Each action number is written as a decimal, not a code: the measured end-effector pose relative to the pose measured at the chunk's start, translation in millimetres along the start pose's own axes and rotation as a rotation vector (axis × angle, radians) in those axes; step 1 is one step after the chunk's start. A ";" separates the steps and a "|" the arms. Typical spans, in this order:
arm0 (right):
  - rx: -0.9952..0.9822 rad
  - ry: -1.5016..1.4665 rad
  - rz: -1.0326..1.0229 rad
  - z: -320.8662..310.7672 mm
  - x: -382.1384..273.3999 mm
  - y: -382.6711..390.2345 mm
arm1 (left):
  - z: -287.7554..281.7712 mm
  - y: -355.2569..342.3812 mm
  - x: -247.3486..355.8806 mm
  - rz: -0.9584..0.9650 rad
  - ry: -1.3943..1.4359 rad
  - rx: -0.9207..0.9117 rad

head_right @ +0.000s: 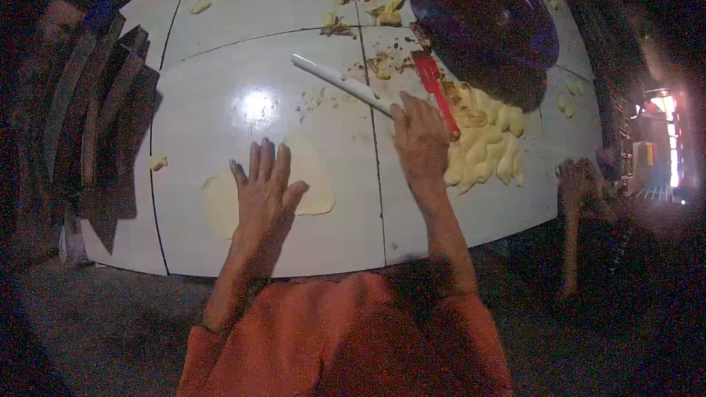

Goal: The person flattens pieces of dough using their hands and a roller, spreads chocolate filling over them with a spatula, and adds banana slices. They then roll the filled dough into shape and arrange the rolls onto a metal tray.

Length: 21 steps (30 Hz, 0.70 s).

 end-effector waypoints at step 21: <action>-0.045 0.006 0.757 -15.9 96.3 21.0 | -34.7 -102.6 112.8 0.322 0.096 0.359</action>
Point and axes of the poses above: each hand's wrist, its own y-axis away from the middle knuckle, its own z-axis out of the palm, x = y × z, the point moved 8 cm from there along -y, towards the middle knuckle, and after that the axes turned 11 degrees about -y, right-handed, at the moved point
